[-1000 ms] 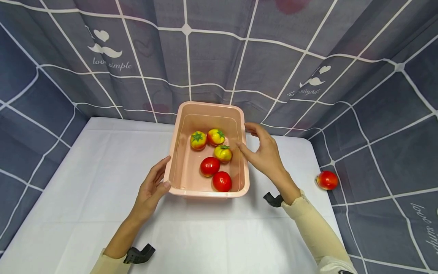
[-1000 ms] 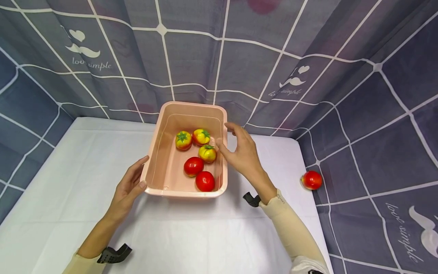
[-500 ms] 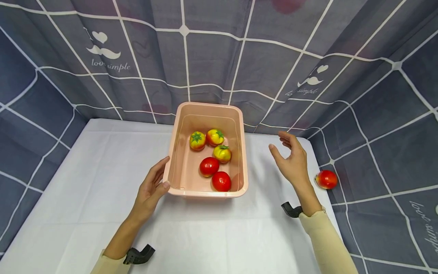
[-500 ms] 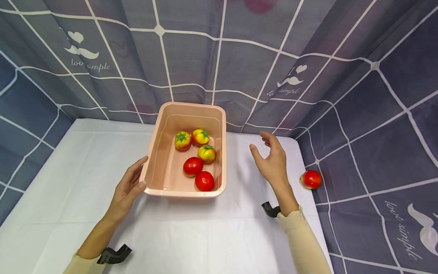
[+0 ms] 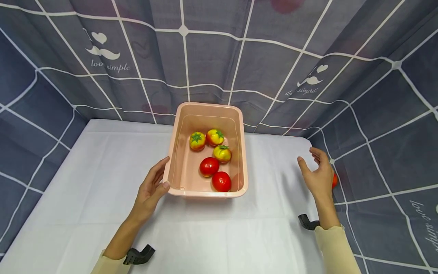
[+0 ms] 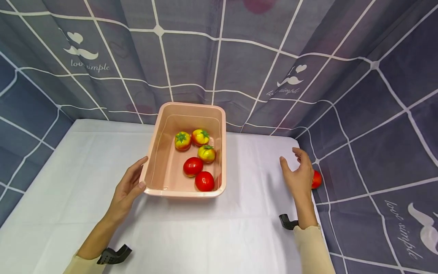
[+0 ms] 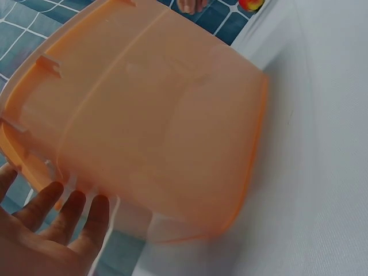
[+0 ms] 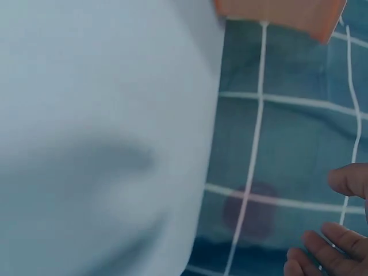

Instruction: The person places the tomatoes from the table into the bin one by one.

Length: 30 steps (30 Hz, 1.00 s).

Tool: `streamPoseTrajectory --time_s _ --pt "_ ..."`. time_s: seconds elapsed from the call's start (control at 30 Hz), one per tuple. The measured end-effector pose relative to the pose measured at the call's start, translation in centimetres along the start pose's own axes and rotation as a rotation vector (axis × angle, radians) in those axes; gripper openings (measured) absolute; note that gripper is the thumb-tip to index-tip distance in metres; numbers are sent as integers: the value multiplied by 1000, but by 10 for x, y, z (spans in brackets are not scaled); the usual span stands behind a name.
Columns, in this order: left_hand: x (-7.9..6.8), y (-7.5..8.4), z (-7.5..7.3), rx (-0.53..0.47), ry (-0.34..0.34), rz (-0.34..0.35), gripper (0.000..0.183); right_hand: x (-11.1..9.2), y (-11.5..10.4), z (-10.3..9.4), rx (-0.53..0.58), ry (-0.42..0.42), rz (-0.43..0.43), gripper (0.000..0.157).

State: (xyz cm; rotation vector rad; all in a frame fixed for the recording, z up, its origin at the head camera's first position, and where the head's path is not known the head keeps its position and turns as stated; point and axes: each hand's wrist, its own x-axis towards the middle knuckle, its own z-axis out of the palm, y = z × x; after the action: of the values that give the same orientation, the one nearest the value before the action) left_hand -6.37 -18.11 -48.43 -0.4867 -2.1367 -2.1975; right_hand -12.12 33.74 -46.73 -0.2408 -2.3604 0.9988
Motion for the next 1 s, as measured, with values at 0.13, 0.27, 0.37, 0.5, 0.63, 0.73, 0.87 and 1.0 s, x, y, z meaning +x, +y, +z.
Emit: streamPoseTrajectory --time_s 0.13,0.27,0.37,0.5,0.63,0.73,0.87,1.0 --pt "0 -1 -1 2 -4 -3 72 -5 15 -10 -72 -2 99 55" --pt "0 -2 -1 6 -2 -5 72 -10 30 -18 -123 1 161 58" --pt "0 -2 -2 4 -2 -9 72 -13 41 -22 -145 22 166 58" --pt "0 -2 -2 -1 -3 -11 72 -19 53 -25 -161 34 190 62" --pt "0 -2 -2 -1 -7 -9 72 -24 62 -27 -161 34 221 68" --pt "0 -1 -2 5 -8 -8 72 -26 68 -28 -166 30 234 71" --pt "0 -2 -2 7 -9 -6 72 -28 73 -28 -197 -5 274 76" --pt "0 -2 -2 5 -10 -3 72 -29 80 -30 -223 -33 282 77"
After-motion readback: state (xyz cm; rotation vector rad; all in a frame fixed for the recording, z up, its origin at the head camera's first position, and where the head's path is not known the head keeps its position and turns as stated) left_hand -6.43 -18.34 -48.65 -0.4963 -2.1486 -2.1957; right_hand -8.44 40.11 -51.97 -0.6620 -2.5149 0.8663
